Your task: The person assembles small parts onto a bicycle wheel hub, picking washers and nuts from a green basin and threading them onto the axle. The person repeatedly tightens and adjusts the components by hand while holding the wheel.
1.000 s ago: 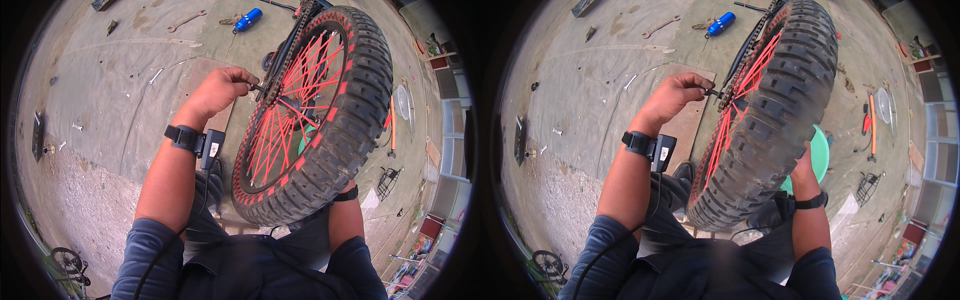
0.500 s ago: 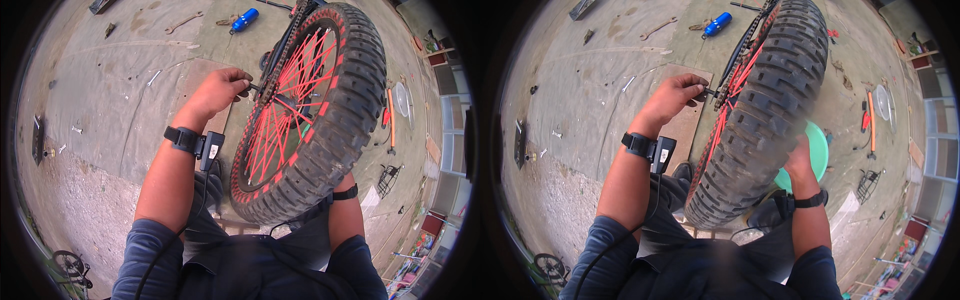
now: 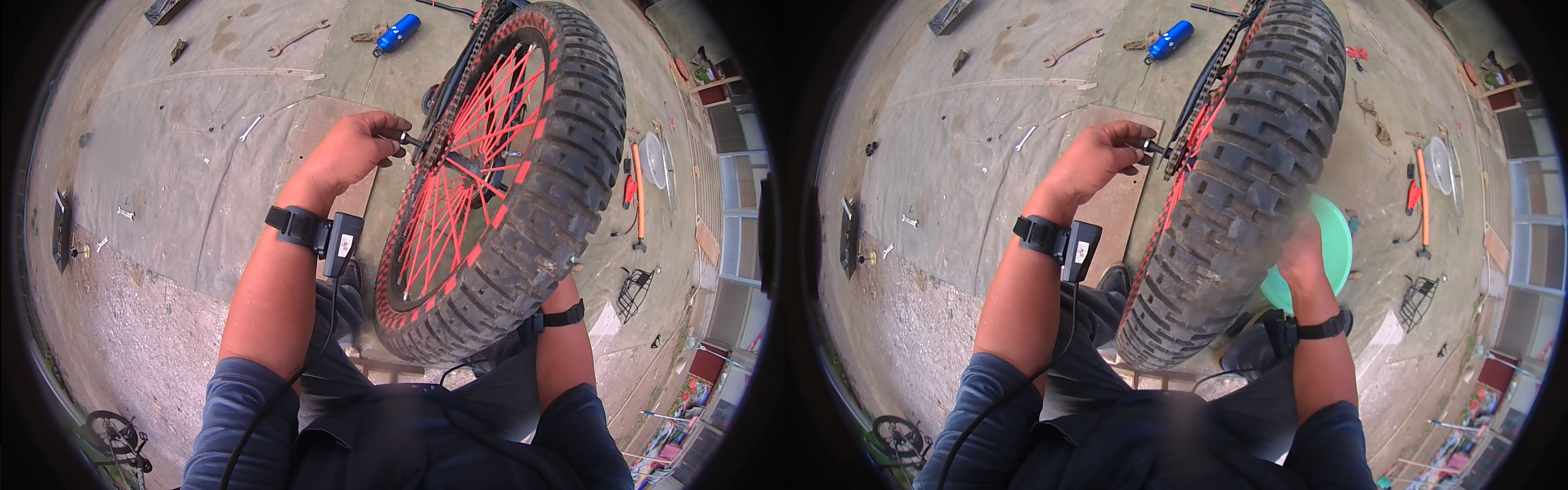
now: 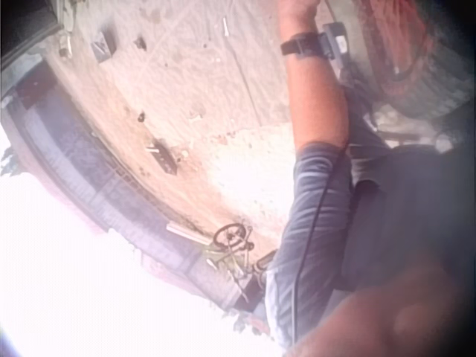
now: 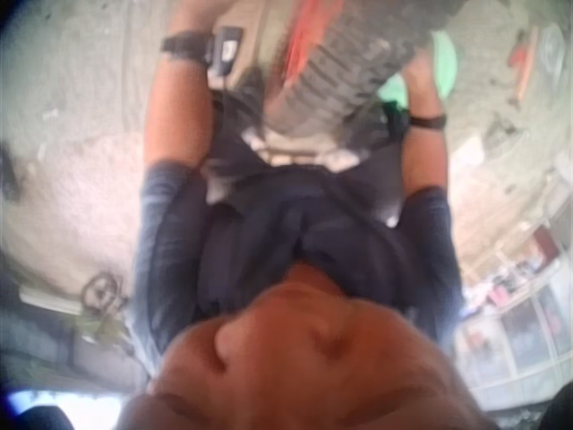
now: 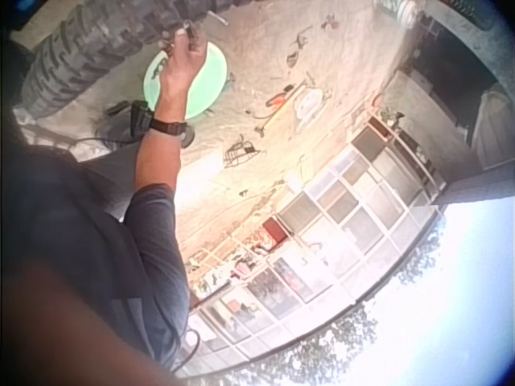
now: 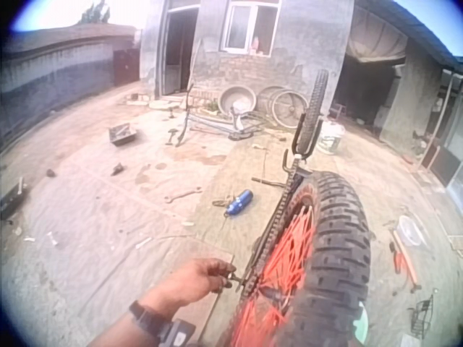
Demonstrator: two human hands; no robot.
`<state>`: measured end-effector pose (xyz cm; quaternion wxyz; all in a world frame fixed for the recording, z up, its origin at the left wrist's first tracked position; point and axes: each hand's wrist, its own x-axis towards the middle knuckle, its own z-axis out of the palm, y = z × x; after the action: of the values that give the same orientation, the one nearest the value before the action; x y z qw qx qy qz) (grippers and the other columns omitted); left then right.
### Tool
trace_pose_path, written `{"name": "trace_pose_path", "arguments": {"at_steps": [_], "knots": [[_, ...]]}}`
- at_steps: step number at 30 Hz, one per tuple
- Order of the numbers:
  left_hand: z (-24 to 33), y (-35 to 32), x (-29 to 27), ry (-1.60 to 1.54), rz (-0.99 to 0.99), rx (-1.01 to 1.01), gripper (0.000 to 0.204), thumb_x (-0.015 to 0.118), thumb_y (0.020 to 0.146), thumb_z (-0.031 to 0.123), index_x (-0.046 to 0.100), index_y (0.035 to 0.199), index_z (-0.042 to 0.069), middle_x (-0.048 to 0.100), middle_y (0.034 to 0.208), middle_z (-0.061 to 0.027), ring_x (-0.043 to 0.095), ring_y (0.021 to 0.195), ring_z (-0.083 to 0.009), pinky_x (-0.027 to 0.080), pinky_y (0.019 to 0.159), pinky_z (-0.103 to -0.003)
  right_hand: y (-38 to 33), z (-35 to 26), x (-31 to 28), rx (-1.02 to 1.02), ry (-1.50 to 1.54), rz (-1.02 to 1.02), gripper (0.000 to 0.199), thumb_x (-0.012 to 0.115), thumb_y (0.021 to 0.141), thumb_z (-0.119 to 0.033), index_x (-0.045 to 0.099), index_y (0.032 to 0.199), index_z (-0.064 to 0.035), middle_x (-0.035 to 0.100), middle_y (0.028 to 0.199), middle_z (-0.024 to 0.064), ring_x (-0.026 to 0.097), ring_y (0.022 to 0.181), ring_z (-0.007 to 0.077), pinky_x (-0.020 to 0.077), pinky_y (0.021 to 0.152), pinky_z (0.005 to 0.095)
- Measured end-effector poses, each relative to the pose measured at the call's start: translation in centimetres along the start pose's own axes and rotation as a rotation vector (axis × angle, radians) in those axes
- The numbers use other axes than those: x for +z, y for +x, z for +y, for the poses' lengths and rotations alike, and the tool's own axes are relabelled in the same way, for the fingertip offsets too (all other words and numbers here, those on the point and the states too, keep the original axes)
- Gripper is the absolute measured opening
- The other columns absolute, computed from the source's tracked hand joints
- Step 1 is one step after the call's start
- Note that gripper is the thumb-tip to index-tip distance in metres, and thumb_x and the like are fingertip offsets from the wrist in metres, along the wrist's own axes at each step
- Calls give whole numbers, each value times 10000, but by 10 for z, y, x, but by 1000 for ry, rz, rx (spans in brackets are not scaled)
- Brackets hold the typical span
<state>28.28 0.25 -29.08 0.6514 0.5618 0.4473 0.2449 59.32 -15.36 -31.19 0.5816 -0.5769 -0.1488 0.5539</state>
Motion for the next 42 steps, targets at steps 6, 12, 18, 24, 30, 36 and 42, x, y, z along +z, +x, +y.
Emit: {"name": "trace_pose_path", "arguments": {"at_steps": [6,12,18,24,30,36,42], "knots": [[-4,1,2,-32,13,18,380,601,897,20,627,1277,21,680,1051,-19,631,935,-114,505,812,-288,2,2,-2,-3,41,52,148,504,978,-75,567,1112,-81,561,850,-12,577,711,105,485,584,258],[-4,1,1,-26,8,4,344,611,920,50,632,1262,19,686,1035,-20,639,914,-116,504,807,-284,1,3,-4,-7,50,13,170,510,970,-69,566,1130,-81,570,851,-13,586,712,111,501,592,261],[-4,-1,2,-32,0,-23,318,603,951,96,633,1257,16,693,1014,-25,643,902,-114,506,801,-282,-1,1,-2,-2,80,-22,159,516,961,-68,568,1110,-89,577,840,-13,592,696,121,513,584,276],[-4,-1,2,-29,7,-20,337,601,949,87,620,1280,24,686,1005,-18,635,896,-109,507,792,-273,-2,-1,1,10,103,0,141,511,956,-64,567,1082,-95,578,833,-17,593,693,123,515,581,277],[-5,-2,2,-50,-4,-3,337,606,938,59,616,1272,17,682,993,-17,625,882,-103,510,781,-264,-5,-4,4,14,42,13,154,501,941,-28,565,1065,-94,575,845,-17,595,712,118,512,591,265],[-6,-2,2,-60,16,-18,317,610,940,77,626,1246,-1,683,971,-27,627,841,-106,515,765,-265,0,1,-5,5,86,-1,170,498,934,-4,576,1062,-84,598,890,4,614,757,135,526,630,266],[-5,-4,3,-45,33,10,301,624,940,108,638,1217,-9,681,919,-25,620,795,-102,511,728,-263,13,9,-28,11,113,-263,248,555,951,-60,587,1196,-51,654,1050,52,649,902,168,555,749,314]]}}
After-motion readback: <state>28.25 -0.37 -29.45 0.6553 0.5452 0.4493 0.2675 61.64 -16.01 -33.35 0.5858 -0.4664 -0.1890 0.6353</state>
